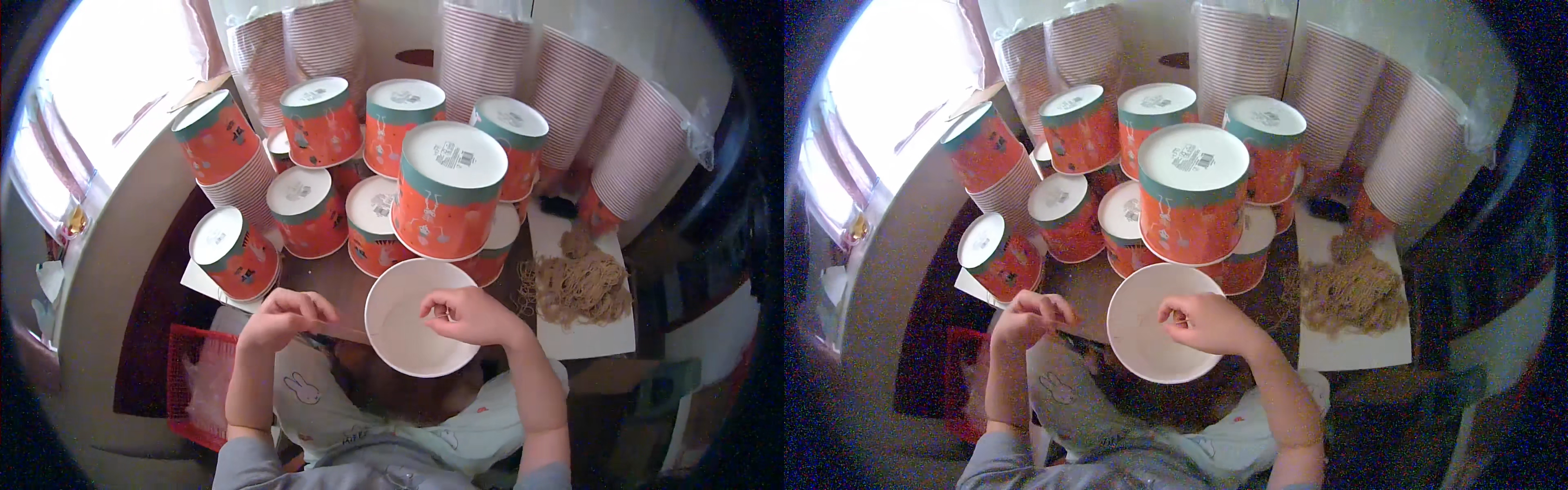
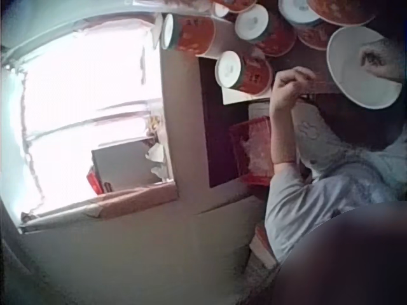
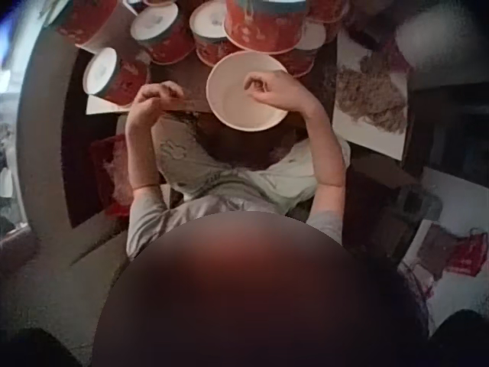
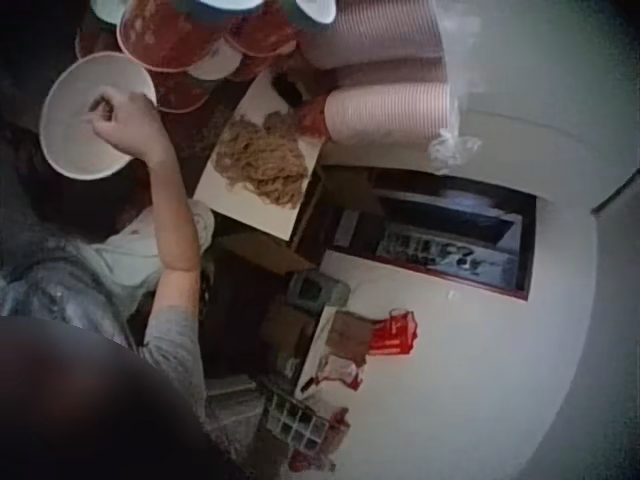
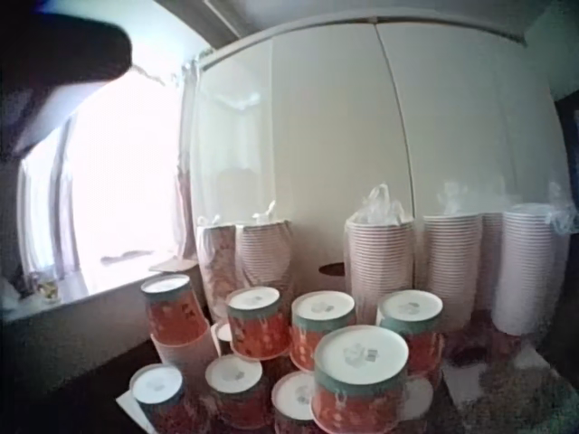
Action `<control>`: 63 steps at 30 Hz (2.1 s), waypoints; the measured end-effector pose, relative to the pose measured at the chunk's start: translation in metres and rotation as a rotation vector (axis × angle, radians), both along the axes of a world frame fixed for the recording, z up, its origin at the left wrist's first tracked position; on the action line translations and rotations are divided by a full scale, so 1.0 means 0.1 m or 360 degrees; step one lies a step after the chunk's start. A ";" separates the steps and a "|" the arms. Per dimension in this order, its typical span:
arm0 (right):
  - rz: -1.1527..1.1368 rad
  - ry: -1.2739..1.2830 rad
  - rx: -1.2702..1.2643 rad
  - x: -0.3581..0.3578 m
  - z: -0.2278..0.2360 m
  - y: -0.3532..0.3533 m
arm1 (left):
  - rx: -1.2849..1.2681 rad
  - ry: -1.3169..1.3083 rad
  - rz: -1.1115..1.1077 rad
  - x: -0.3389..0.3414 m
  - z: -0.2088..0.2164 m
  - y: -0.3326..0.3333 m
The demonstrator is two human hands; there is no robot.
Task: The person is putting rubber bands around paper bowls to prepare them for packaging.
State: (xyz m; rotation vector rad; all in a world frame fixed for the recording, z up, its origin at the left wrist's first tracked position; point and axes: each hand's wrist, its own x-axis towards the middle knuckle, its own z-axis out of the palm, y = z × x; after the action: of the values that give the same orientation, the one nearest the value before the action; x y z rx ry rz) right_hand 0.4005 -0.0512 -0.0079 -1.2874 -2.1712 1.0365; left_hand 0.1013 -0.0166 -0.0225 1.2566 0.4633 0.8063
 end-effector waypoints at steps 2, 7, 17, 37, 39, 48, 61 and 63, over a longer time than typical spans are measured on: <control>0.0006 0.0048 0.0024 -0.01 -0.03 0.01 | -0.0066 -0.0265 -0.0073 0.08 0.09 0.01; 0.0009 0.0137 0.0079 -0.02 -0.08 0.00 | -0.0340 -0.0656 -0.0094 0.27 0.21 0.07; 0.0097 -0.0104 0.0173 -0.01 0.13 -0.08 | 0.0280 0.0514 0.0272 0.51 0.56 0.11; -0.0086 -0.0261 0.1044 -0.52 -0.01 0.02 | -0.0404 0.0327 -0.0599 0.52 0.10 0.16; -0.0019 -0.0154 0.0818 -0.56 -0.06 0.04 | -0.0403 0.0257 -0.0647 0.50 0.13 0.16; -0.0237 -0.0188 0.0994 -0.67 -0.08 0.02 | -0.0439 0.0176 -0.0482 0.45 0.06 0.17; -0.0168 -0.0483 0.1398 -1.01 -0.03 -0.27 | -0.0273 0.0129 -0.0250 0.34 -0.18 0.28; -0.0131 -0.0520 0.1369 -1.04 -0.04 -0.28 | -0.0304 0.0186 -0.0283 0.34 -0.12 0.26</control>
State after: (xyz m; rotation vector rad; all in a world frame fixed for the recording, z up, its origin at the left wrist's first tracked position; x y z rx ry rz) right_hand 0.2965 -0.0792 -0.0122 -1.1279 -2.3354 -0.1920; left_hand 0.1349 0.0096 -0.0344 1.1523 0.5029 0.5277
